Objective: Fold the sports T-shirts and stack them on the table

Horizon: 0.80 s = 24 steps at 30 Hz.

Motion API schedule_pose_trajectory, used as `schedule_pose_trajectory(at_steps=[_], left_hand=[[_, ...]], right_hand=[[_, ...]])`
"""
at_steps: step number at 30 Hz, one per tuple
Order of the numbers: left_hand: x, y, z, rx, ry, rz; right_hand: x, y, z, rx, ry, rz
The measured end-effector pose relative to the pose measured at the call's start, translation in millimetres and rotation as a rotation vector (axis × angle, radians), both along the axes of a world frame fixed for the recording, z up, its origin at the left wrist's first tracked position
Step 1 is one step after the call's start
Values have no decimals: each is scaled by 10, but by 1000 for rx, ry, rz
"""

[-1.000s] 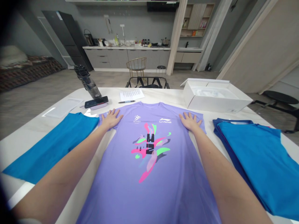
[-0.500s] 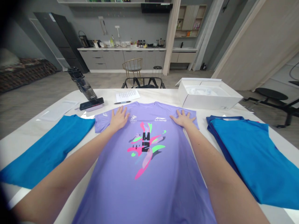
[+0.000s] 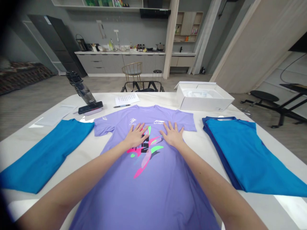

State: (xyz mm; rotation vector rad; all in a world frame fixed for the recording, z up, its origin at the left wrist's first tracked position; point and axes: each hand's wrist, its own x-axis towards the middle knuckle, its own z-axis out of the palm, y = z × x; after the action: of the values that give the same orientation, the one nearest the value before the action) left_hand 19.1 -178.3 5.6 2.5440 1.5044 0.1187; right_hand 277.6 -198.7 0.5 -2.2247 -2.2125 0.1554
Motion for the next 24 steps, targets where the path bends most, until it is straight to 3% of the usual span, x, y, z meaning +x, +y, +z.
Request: schedule_pose_trajectory(at_steps=[4,8,10,13,17,20,24], left_hand=[[19,-41,98,36,1,-26],[209,80,249,115,-48,-42],[378,310,326,120,-81,18],[672,831,420,68,-173,80],[1030,1508,463,-41,-254,172],[1229,1816,417,-79,-245,190],[1390,2057,294,-97,-231,191]], right_hand=[[76,42,81,-5,27,38],[448,406,246,128,75,-72],[714,647,318,173,61,-161],[1072,929,361,129,-7,-250],[1354,1061,318,74,-85,-299],[1478,1055,278,91,-131,-297],[1594,1044,260,120,-178,-293]])
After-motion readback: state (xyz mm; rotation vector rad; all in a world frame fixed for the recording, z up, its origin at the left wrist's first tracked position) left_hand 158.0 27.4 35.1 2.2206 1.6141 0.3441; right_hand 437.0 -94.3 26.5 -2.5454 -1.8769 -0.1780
